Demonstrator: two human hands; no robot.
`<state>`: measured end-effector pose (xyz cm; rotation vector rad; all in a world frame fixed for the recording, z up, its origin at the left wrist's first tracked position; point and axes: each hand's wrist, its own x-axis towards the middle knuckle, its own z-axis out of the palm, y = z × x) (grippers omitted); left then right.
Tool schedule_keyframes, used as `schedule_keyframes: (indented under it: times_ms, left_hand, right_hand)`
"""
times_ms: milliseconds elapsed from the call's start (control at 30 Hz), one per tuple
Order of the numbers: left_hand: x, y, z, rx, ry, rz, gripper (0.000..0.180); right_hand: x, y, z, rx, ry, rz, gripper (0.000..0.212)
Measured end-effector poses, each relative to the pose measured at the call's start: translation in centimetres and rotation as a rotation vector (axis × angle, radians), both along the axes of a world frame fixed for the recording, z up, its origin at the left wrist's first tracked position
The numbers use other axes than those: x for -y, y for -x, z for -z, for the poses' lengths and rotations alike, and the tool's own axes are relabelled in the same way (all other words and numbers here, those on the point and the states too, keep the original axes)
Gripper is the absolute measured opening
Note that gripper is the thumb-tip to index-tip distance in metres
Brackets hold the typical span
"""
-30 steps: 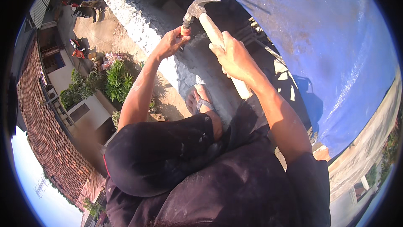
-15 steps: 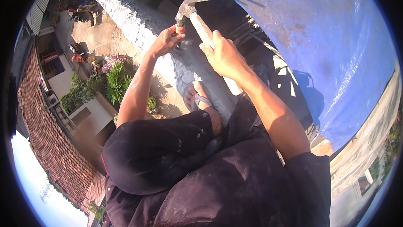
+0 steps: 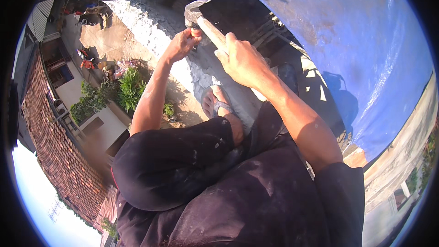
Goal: The person uses a hammer and a chisel to chip away pieces of a concrete wall while sitting on the ledge.
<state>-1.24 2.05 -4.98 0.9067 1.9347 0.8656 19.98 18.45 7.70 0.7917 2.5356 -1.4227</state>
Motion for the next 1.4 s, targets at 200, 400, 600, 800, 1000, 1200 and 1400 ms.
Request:
schedule_keyframes:
  times_ms: [200, 400, 600, 800, 1000, 1200, 1400]
  left_hand:
    - [2.3, 0.5, -0.4, -0.026, -0.046, -0.048, 0.021]
    - [1.2, 0.3, -0.2, 0.05, -0.101, -0.012, 0.016]
    - [1.6, 0.9, -0.2, -0.02, 0.003, 0.012, 0.019]
    - [0.8, 1.2, 0.3, 0.013, -0.064, 0.022, 0.02]
    - [1.9, 0.9, 0.3, -0.034, -0.109, 0.01, 0.018]
    - [1.7, 0.8, 0.1, -0.02, -0.109, 0.019, 0.014]
    - [1.0, 0.2, -0.5, 0.002, -0.073, 0.038, 0.013]
  right_hand:
    - [0.1, 0.0, -6.5, -0.406, 0.214, 0.244, 0.033]
    - [1.3, -0.2, -1.3, -0.243, 0.038, 0.171, 0.035]
    - [-1.7, 0.1, -3.6, -0.167, -0.035, 0.011, 0.041]
    - [1.1, 1.8, -2.2, -0.7, 0.159, 0.502, 0.032]
    - [-1.4, -0.7, -1.0, -0.031, -0.006, -0.027, 0.038]
    - [1.1, 0.9, -4.3, -0.661, 0.208, 0.49, 0.034]
    - [0.2, -1.0, 1.2, -0.049, 0.031, 0.011, 0.039]
